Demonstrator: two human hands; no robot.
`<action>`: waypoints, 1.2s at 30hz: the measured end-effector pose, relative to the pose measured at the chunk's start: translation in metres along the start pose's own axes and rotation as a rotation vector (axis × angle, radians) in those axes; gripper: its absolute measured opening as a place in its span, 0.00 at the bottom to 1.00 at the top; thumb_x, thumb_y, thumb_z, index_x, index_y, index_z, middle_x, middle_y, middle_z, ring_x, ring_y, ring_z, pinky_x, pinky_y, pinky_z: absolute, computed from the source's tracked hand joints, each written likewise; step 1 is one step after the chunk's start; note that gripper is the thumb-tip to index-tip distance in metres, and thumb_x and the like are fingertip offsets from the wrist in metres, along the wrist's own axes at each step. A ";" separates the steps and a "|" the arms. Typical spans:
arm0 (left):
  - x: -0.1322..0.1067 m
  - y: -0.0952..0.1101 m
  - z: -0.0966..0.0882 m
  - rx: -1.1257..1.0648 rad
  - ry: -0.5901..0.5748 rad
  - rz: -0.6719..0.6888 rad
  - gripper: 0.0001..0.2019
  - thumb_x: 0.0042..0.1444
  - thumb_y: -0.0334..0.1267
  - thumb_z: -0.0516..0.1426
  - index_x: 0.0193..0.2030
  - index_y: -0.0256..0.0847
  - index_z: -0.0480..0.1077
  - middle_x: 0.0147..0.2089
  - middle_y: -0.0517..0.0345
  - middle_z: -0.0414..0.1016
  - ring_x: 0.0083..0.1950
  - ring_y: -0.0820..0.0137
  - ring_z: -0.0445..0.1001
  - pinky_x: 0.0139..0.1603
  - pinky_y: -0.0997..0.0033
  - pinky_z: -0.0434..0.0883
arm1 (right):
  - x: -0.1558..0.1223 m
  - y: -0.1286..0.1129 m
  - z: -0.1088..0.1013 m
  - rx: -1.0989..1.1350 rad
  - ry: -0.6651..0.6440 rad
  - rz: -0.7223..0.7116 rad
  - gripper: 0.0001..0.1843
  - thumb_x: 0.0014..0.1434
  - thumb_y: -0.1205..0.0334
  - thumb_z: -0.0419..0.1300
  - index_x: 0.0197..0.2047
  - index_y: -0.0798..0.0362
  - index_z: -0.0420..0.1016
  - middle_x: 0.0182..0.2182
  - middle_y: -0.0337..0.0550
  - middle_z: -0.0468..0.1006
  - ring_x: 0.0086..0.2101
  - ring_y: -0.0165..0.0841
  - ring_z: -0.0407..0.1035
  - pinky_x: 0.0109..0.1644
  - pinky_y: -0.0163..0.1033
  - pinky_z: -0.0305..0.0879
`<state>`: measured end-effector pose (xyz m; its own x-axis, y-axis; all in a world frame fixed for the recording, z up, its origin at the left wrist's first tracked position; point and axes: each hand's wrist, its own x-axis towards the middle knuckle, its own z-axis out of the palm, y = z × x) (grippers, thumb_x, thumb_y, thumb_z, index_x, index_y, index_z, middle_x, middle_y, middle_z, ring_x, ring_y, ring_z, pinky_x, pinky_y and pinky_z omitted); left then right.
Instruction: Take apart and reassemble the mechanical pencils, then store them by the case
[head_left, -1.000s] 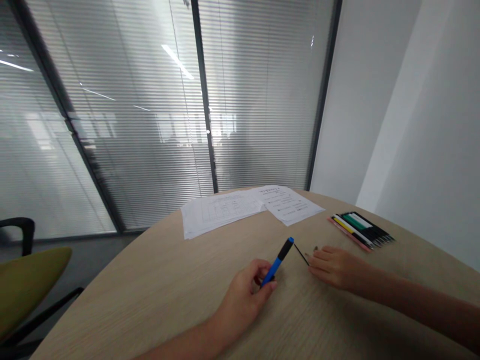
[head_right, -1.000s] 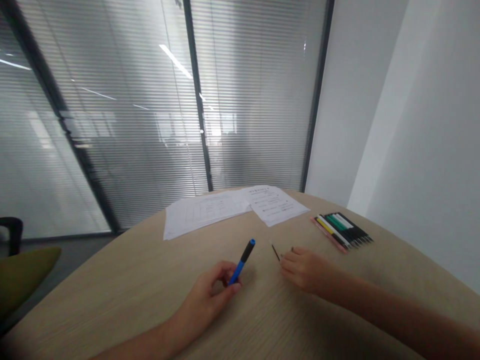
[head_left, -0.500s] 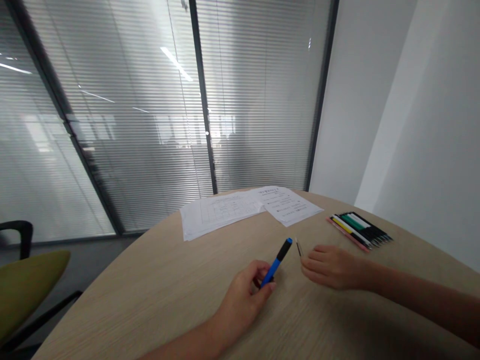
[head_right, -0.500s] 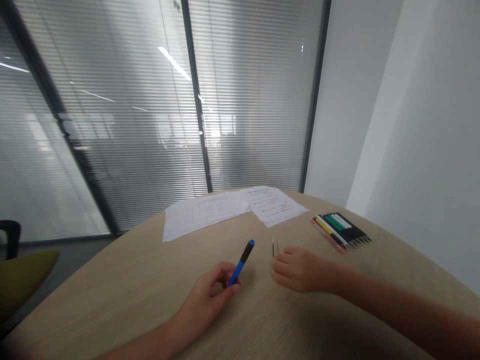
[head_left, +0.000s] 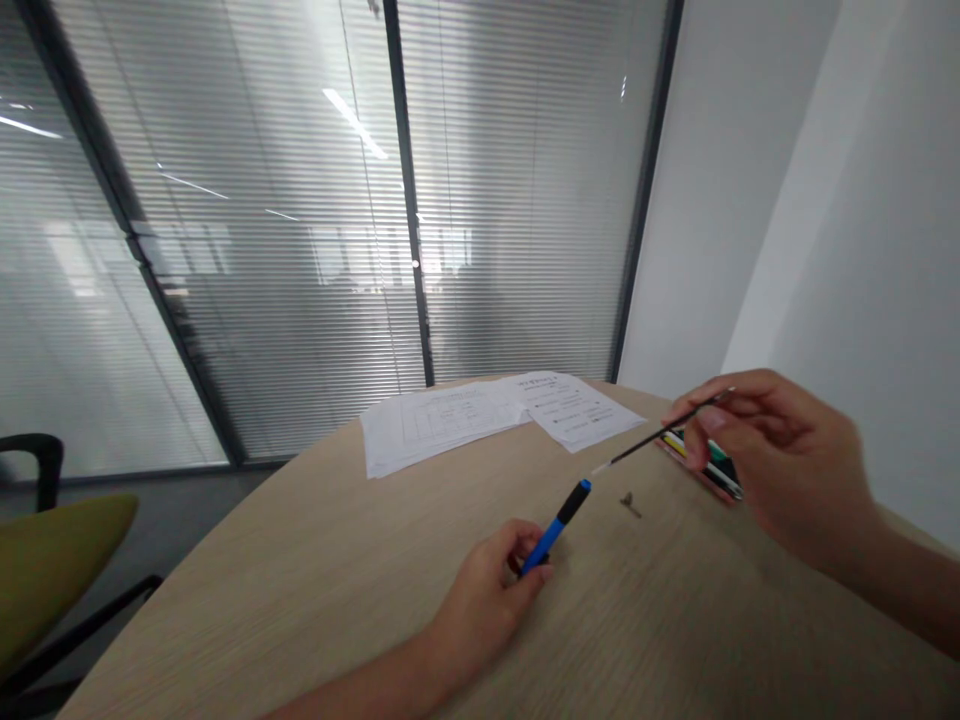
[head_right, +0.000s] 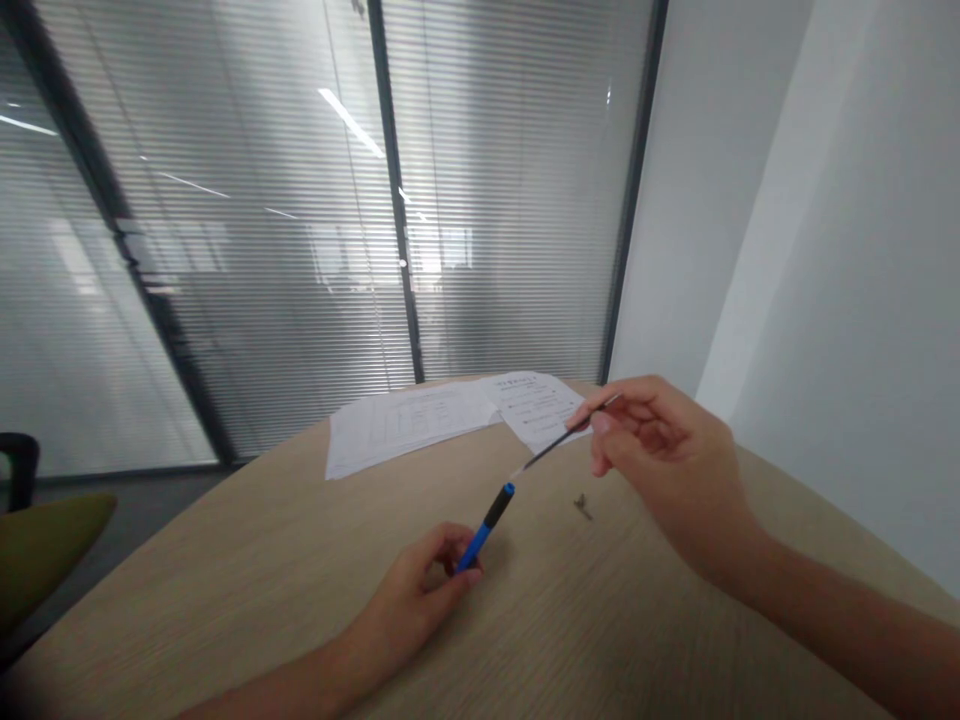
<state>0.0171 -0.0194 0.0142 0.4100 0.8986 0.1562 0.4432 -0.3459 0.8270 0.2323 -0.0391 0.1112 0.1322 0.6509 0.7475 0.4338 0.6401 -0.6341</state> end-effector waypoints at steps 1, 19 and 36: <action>0.000 0.000 0.000 0.003 0.000 0.003 0.08 0.47 0.33 0.52 0.37 0.38 0.65 0.32 0.59 0.69 0.34 0.73 0.65 0.37 0.73 0.62 | -0.001 0.000 0.001 0.004 -0.022 0.004 0.03 0.51 0.62 0.55 0.31 0.51 0.68 0.23 0.37 0.72 0.16 0.24 0.61 0.13 0.30 0.56; -0.001 0.002 -0.001 0.011 -0.006 -0.016 0.08 0.47 0.32 0.52 0.36 0.39 0.65 0.32 0.59 0.68 0.33 0.73 0.64 0.36 0.73 0.62 | -0.005 -0.004 0.006 -0.011 -0.078 0.008 0.02 0.50 0.64 0.54 0.30 0.51 0.66 0.14 0.32 0.64 0.13 0.23 0.58 0.11 0.29 0.50; -0.007 -0.003 0.001 0.032 -0.006 0.018 0.09 0.47 0.33 0.51 0.37 0.40 0.65 0.32 0.60 0.69 0.33 0.73 0.65 0.36 0.74 0.62 | 0.006 0.003 0.012 0.130 -0.034 0.171 0.03 0.48 0.62 0.55 0.28 0.52 0.65 0.20 0.35 0.70 0.16 0.24 0.62 0.19 0.31 0.60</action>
<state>0.0135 -0.0250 0.0098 0.4228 0.8906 0.1675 0.4610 -0.3705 0.8064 0.2236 -0.0286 0.1114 0.1630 0.7663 0.6215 0.2887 0.5653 -0.7727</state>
